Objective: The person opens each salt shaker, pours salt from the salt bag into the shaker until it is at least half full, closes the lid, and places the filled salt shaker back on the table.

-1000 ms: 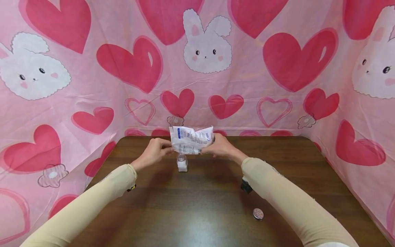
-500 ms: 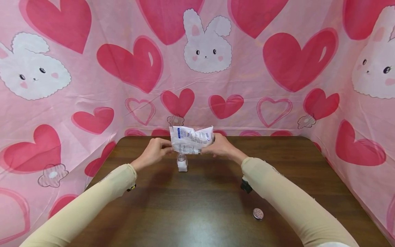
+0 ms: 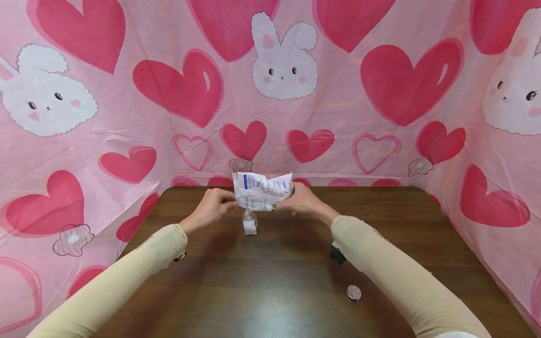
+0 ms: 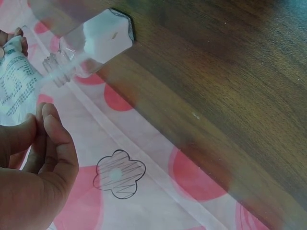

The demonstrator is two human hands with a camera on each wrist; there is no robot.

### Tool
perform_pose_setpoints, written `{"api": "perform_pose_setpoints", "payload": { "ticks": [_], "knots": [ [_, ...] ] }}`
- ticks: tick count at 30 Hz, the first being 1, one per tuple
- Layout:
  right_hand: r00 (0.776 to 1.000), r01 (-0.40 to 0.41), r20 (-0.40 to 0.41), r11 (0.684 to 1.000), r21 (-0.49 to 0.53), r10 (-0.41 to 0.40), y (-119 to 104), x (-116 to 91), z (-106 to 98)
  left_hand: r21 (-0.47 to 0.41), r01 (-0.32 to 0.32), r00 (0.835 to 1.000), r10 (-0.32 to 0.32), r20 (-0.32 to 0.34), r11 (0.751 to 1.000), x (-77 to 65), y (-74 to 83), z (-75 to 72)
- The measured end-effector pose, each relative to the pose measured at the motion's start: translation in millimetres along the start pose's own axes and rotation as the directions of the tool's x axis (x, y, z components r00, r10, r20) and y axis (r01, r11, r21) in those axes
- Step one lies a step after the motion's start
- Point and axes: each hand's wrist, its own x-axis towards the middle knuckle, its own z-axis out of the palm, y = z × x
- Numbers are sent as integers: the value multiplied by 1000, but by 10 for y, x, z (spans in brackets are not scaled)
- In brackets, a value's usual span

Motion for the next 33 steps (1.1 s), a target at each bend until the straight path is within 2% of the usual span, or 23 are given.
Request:
{"api": "perform_pose_setpoints", "payload": {
  "ticks": [15,33],
  "knots": [
    [1000,-18,-15,1000,6,18,-7,-15,5,22,-25,1000,25,-1,999,11,-5,4],
    [1000,-12,-15,1000,2,12,-1,-10,5,15,-22,1000,22,0,1000,8,1,1]
  ]
}}
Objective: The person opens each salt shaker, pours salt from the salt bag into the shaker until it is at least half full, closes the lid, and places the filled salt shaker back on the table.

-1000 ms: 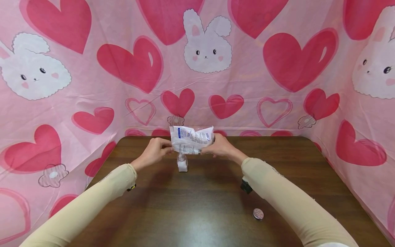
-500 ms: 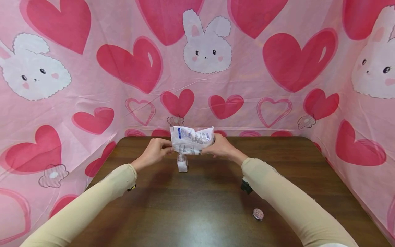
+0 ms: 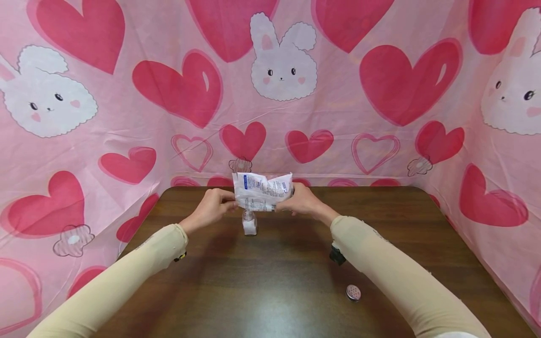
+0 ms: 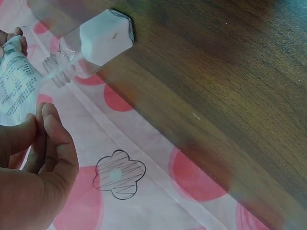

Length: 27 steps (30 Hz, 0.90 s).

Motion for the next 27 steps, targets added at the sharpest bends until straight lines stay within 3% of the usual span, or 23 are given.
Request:
{"api": "perform_pose_setpoints", "payload": {
  "ticks": [27],
  "knots": [
    [1000,11,6,1000,9,-11,-13,-4,-14,13,-9,1000,9,9,1000,12,-1,-5]
  ]
}}
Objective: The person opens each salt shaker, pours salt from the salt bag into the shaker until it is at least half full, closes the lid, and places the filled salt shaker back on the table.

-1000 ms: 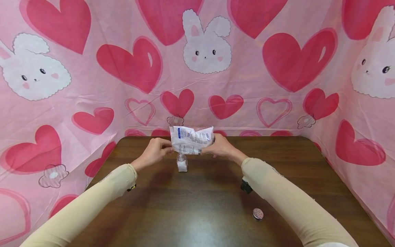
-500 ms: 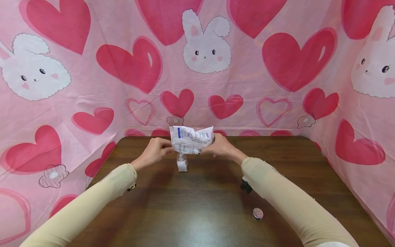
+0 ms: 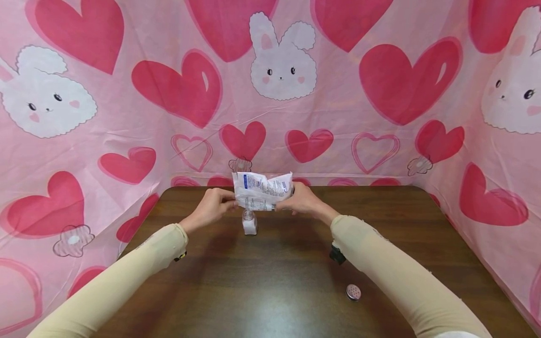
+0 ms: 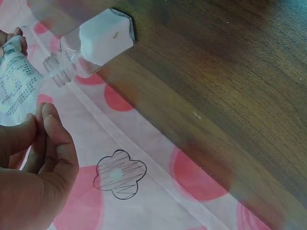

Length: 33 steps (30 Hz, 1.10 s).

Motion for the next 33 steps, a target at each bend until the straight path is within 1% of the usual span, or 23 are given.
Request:
{"api": "perform_pose_setpoints", "payload": {
  "ticks": [8,17,29,33],
  "knots": [
    [1000,3,0,1000,-7,-3,8,9,1,-2,9,1000,-9,-2,1000,-1,3,-3],
    [1000,3,-10,1000,-8,-3,4,14,7,-14,7,1000,-7,-2,1000,3,7,-3],
    [1000,3,-5,1000,-3,-3,7,0,4,3,-9,1000,9,-10,1000,1,-3,7],
    [1000,0,-6,1000,-2,0,0,-8,4,-3,-3,1000,3,-12,1000,3,-13,13]
  ]
}}
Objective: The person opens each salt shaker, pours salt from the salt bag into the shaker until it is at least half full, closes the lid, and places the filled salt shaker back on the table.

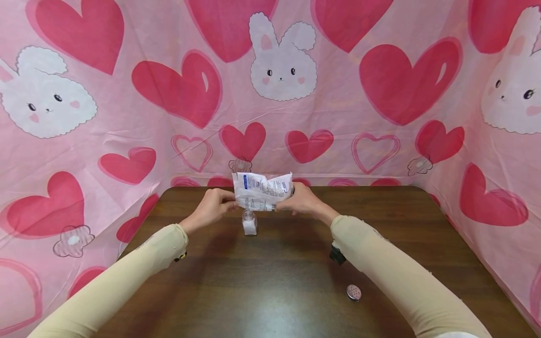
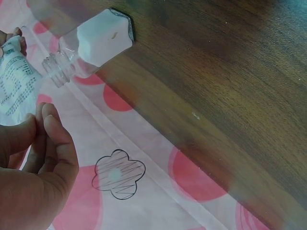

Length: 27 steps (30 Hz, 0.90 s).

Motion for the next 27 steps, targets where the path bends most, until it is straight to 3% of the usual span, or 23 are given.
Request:
{"api": "perform_pose_setpoints", "payload": {
  "ticks": [27],
  "knots": [
    [1000,13,4,1000,7,-13,-2,12,2,-12,19,1000,-19,14,1000,-6,20,-9]
  ]
}}
